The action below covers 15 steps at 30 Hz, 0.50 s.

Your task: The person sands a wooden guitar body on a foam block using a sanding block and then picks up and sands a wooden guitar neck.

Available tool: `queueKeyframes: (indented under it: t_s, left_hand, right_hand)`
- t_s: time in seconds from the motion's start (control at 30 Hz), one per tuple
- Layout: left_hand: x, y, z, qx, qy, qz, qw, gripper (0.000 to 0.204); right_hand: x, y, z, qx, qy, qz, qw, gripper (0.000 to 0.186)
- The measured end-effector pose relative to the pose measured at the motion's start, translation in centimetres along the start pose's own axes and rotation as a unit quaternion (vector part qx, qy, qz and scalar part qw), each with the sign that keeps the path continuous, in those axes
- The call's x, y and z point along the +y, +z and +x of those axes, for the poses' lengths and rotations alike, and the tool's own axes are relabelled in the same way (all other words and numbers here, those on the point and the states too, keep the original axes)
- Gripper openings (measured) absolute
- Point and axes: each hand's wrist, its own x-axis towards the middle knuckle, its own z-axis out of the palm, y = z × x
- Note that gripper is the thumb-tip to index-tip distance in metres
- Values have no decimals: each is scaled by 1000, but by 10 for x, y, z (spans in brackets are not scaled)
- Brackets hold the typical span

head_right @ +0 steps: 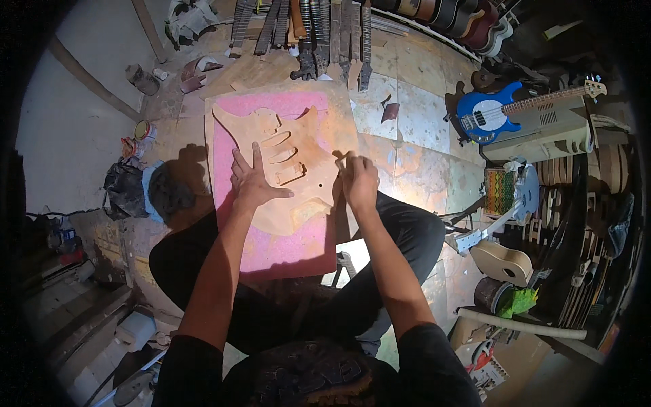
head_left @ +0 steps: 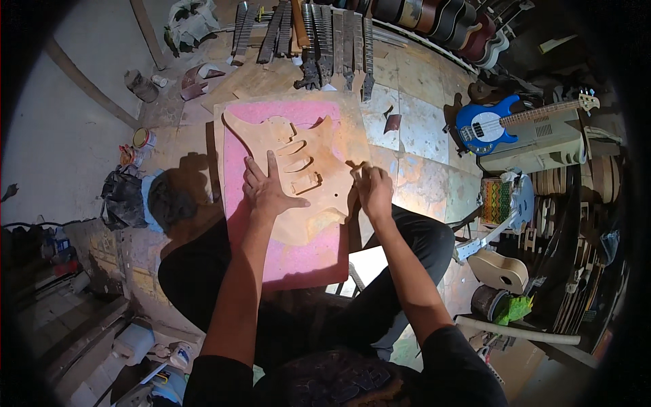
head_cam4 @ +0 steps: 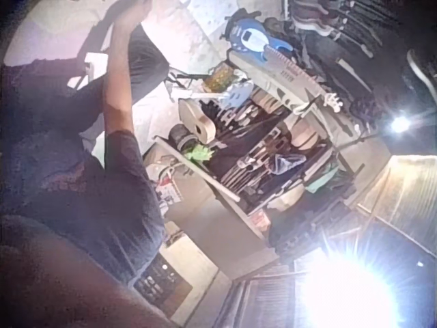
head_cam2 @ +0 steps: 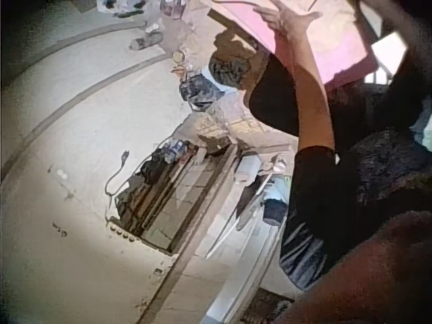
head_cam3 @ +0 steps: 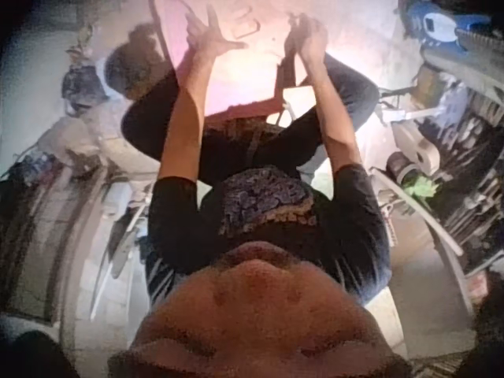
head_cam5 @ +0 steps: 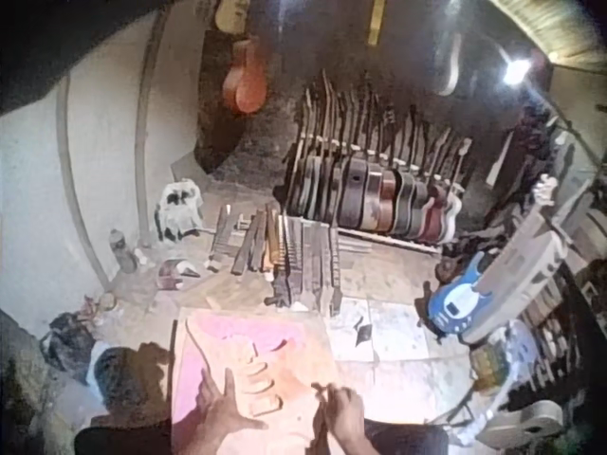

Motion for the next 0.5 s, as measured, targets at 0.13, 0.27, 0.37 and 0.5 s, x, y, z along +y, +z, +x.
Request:
queueKeyframes:
  t_s: [0.13,0.27,0.37,0.5]
  left_hand:
    - [6,-3,2,-3,0,0,1000,177]
    - [-3,-3,1,2,-10,10,1000,176]
    - [2,1,3,1,-6,20,1000,176]
    - [3,0,3,-5,-3,18,1000,176]
  right_hand:
    - [1,11,-43,11,-44,-19,999,38]
    - [-25,3,-72,-27,-72,40,996,36]
    - [2,-3,-21,-34,-11,-1,999,36]
    - [5,0,-8,19,9,-10,1000,38]
